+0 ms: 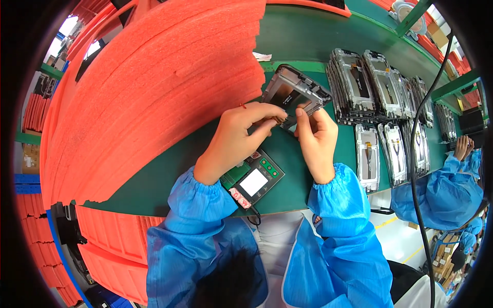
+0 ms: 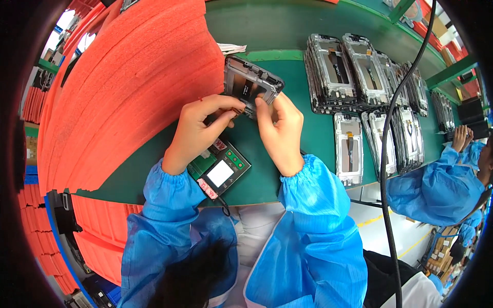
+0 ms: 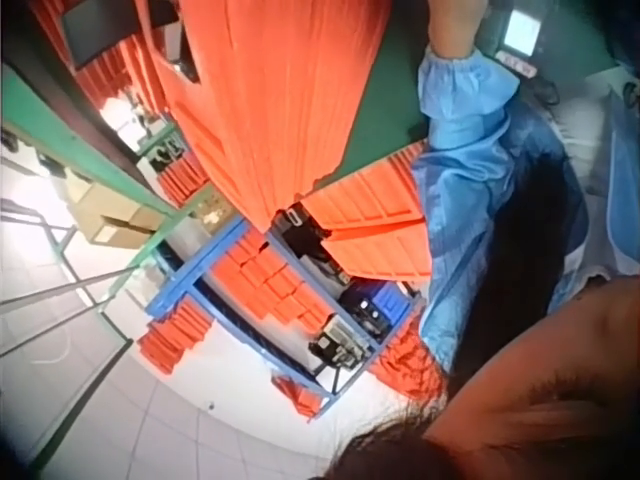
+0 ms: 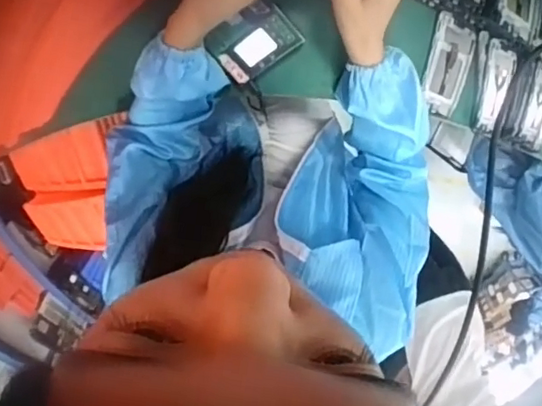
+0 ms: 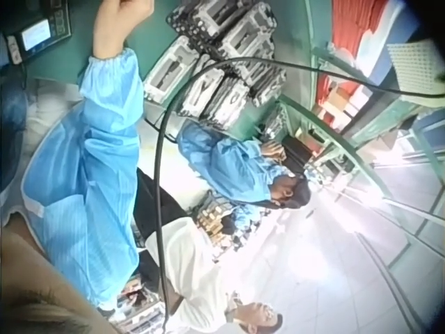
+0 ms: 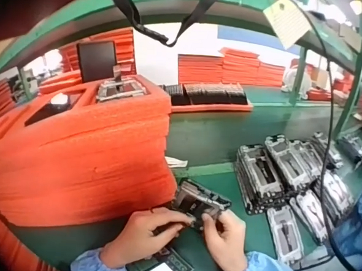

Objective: Connecting and testing smartphone screen panels to the phone chassis at a production line.

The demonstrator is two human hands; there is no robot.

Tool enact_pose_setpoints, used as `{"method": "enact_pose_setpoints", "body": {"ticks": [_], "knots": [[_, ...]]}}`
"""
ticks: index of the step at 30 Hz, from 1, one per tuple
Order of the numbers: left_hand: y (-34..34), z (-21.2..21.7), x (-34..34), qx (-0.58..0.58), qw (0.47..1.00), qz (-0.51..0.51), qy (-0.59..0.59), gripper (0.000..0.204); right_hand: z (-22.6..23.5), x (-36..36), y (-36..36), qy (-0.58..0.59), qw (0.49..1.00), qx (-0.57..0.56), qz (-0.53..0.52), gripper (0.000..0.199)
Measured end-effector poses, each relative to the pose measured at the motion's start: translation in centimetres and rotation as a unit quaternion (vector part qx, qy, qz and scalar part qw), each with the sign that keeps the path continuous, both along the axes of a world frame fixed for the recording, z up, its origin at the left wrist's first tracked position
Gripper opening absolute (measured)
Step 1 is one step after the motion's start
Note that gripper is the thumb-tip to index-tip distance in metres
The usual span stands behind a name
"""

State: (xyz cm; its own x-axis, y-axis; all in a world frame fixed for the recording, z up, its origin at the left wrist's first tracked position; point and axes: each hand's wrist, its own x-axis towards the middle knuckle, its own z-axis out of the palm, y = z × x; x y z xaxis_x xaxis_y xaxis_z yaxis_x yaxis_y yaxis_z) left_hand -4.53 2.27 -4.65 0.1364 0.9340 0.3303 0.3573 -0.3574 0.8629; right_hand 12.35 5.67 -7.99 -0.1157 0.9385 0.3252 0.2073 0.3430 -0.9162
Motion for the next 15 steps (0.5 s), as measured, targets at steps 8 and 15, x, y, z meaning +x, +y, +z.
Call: {"method": "enact_pose_setpoints", "body": {"ticks": [8, 15], "knots": [[-1.5, 0.1, 0.3, 0.07, 0.996, -0.02, 0.059, 0.019, 0.7, 0.1, -1.0, -0.052, 0.996, 0.068, 0.003, 0.008], [-1.3, -0.6, 0.9, 0.065, 0.997, 0.017, 0.027, 0.018, 0.2, -0.7, -1.0, -0.05, 0.993, 0.103, -0.023, 0.003]]}}
